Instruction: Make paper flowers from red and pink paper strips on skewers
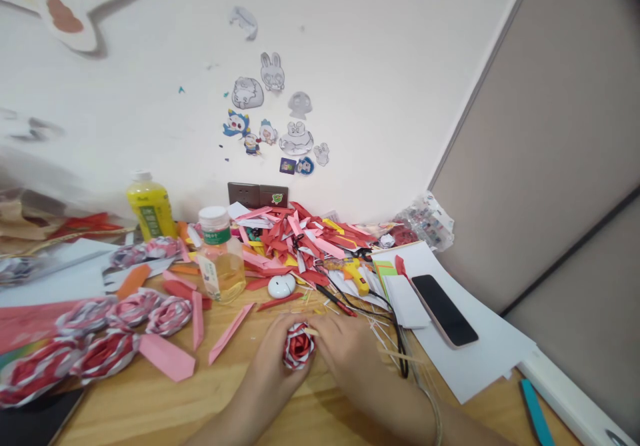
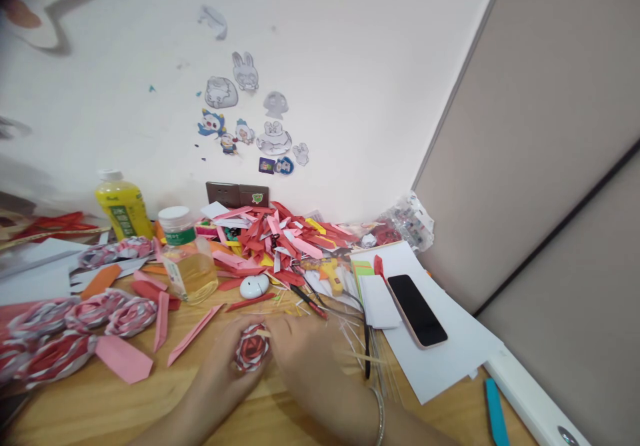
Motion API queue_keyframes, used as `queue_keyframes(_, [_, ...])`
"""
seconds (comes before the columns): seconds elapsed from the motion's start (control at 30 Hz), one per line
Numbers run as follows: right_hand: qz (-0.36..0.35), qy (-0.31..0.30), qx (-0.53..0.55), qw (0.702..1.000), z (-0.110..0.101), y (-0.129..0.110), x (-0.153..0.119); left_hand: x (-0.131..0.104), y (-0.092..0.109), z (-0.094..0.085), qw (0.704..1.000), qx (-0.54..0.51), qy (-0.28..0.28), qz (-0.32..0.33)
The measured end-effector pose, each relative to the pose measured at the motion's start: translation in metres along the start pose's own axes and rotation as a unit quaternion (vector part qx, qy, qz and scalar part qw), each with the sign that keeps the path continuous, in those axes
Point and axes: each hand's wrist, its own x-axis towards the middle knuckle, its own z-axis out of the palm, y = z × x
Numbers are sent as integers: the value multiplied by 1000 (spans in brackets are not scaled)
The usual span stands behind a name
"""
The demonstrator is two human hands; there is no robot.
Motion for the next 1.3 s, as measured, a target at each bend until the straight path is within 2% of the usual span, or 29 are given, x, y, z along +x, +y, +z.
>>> queue_keyframes(0.17, [-1, 3, 5, 1000, -9, -1, 9, -1, -1, 0, 1000, -6, -9, -12])
queue_keyframes(0.3, [30, 0, 17, 999, -18, -2, 16, -1, -2, 1, 1000, -5, -6, -12])
queue_keyframes(0.6, [15, -19, 4, 1000, -6, 0, 6, 0, 1, 0, 1000, -13, -1, -1])
queue_keyframes(0.73, [11, -43, 8, 999, -9, 0, 7, -1, -1, 0, 1000, -16, -1, -1])
queue_keyframes(0.87, [36, -41, 47, 997, -21, -3, 16, -4, -6, 2, 999, -14, -8, -27])
queue_keyframes(1.03, [85, -49, 59, 993, -30, -9, 19, -6, -11, 5, 997, -10, 12, -76])
queue_keyframes(1.2, [37, -9, 72, 997, -26, -10, 15, -5, -8, 3, 996, -14, 18, -86])
queue_keyframes(1.3, [36, 14, 105, 994, -27, -10, 17, -6, -8, 2, 996, -8, 12, -83])
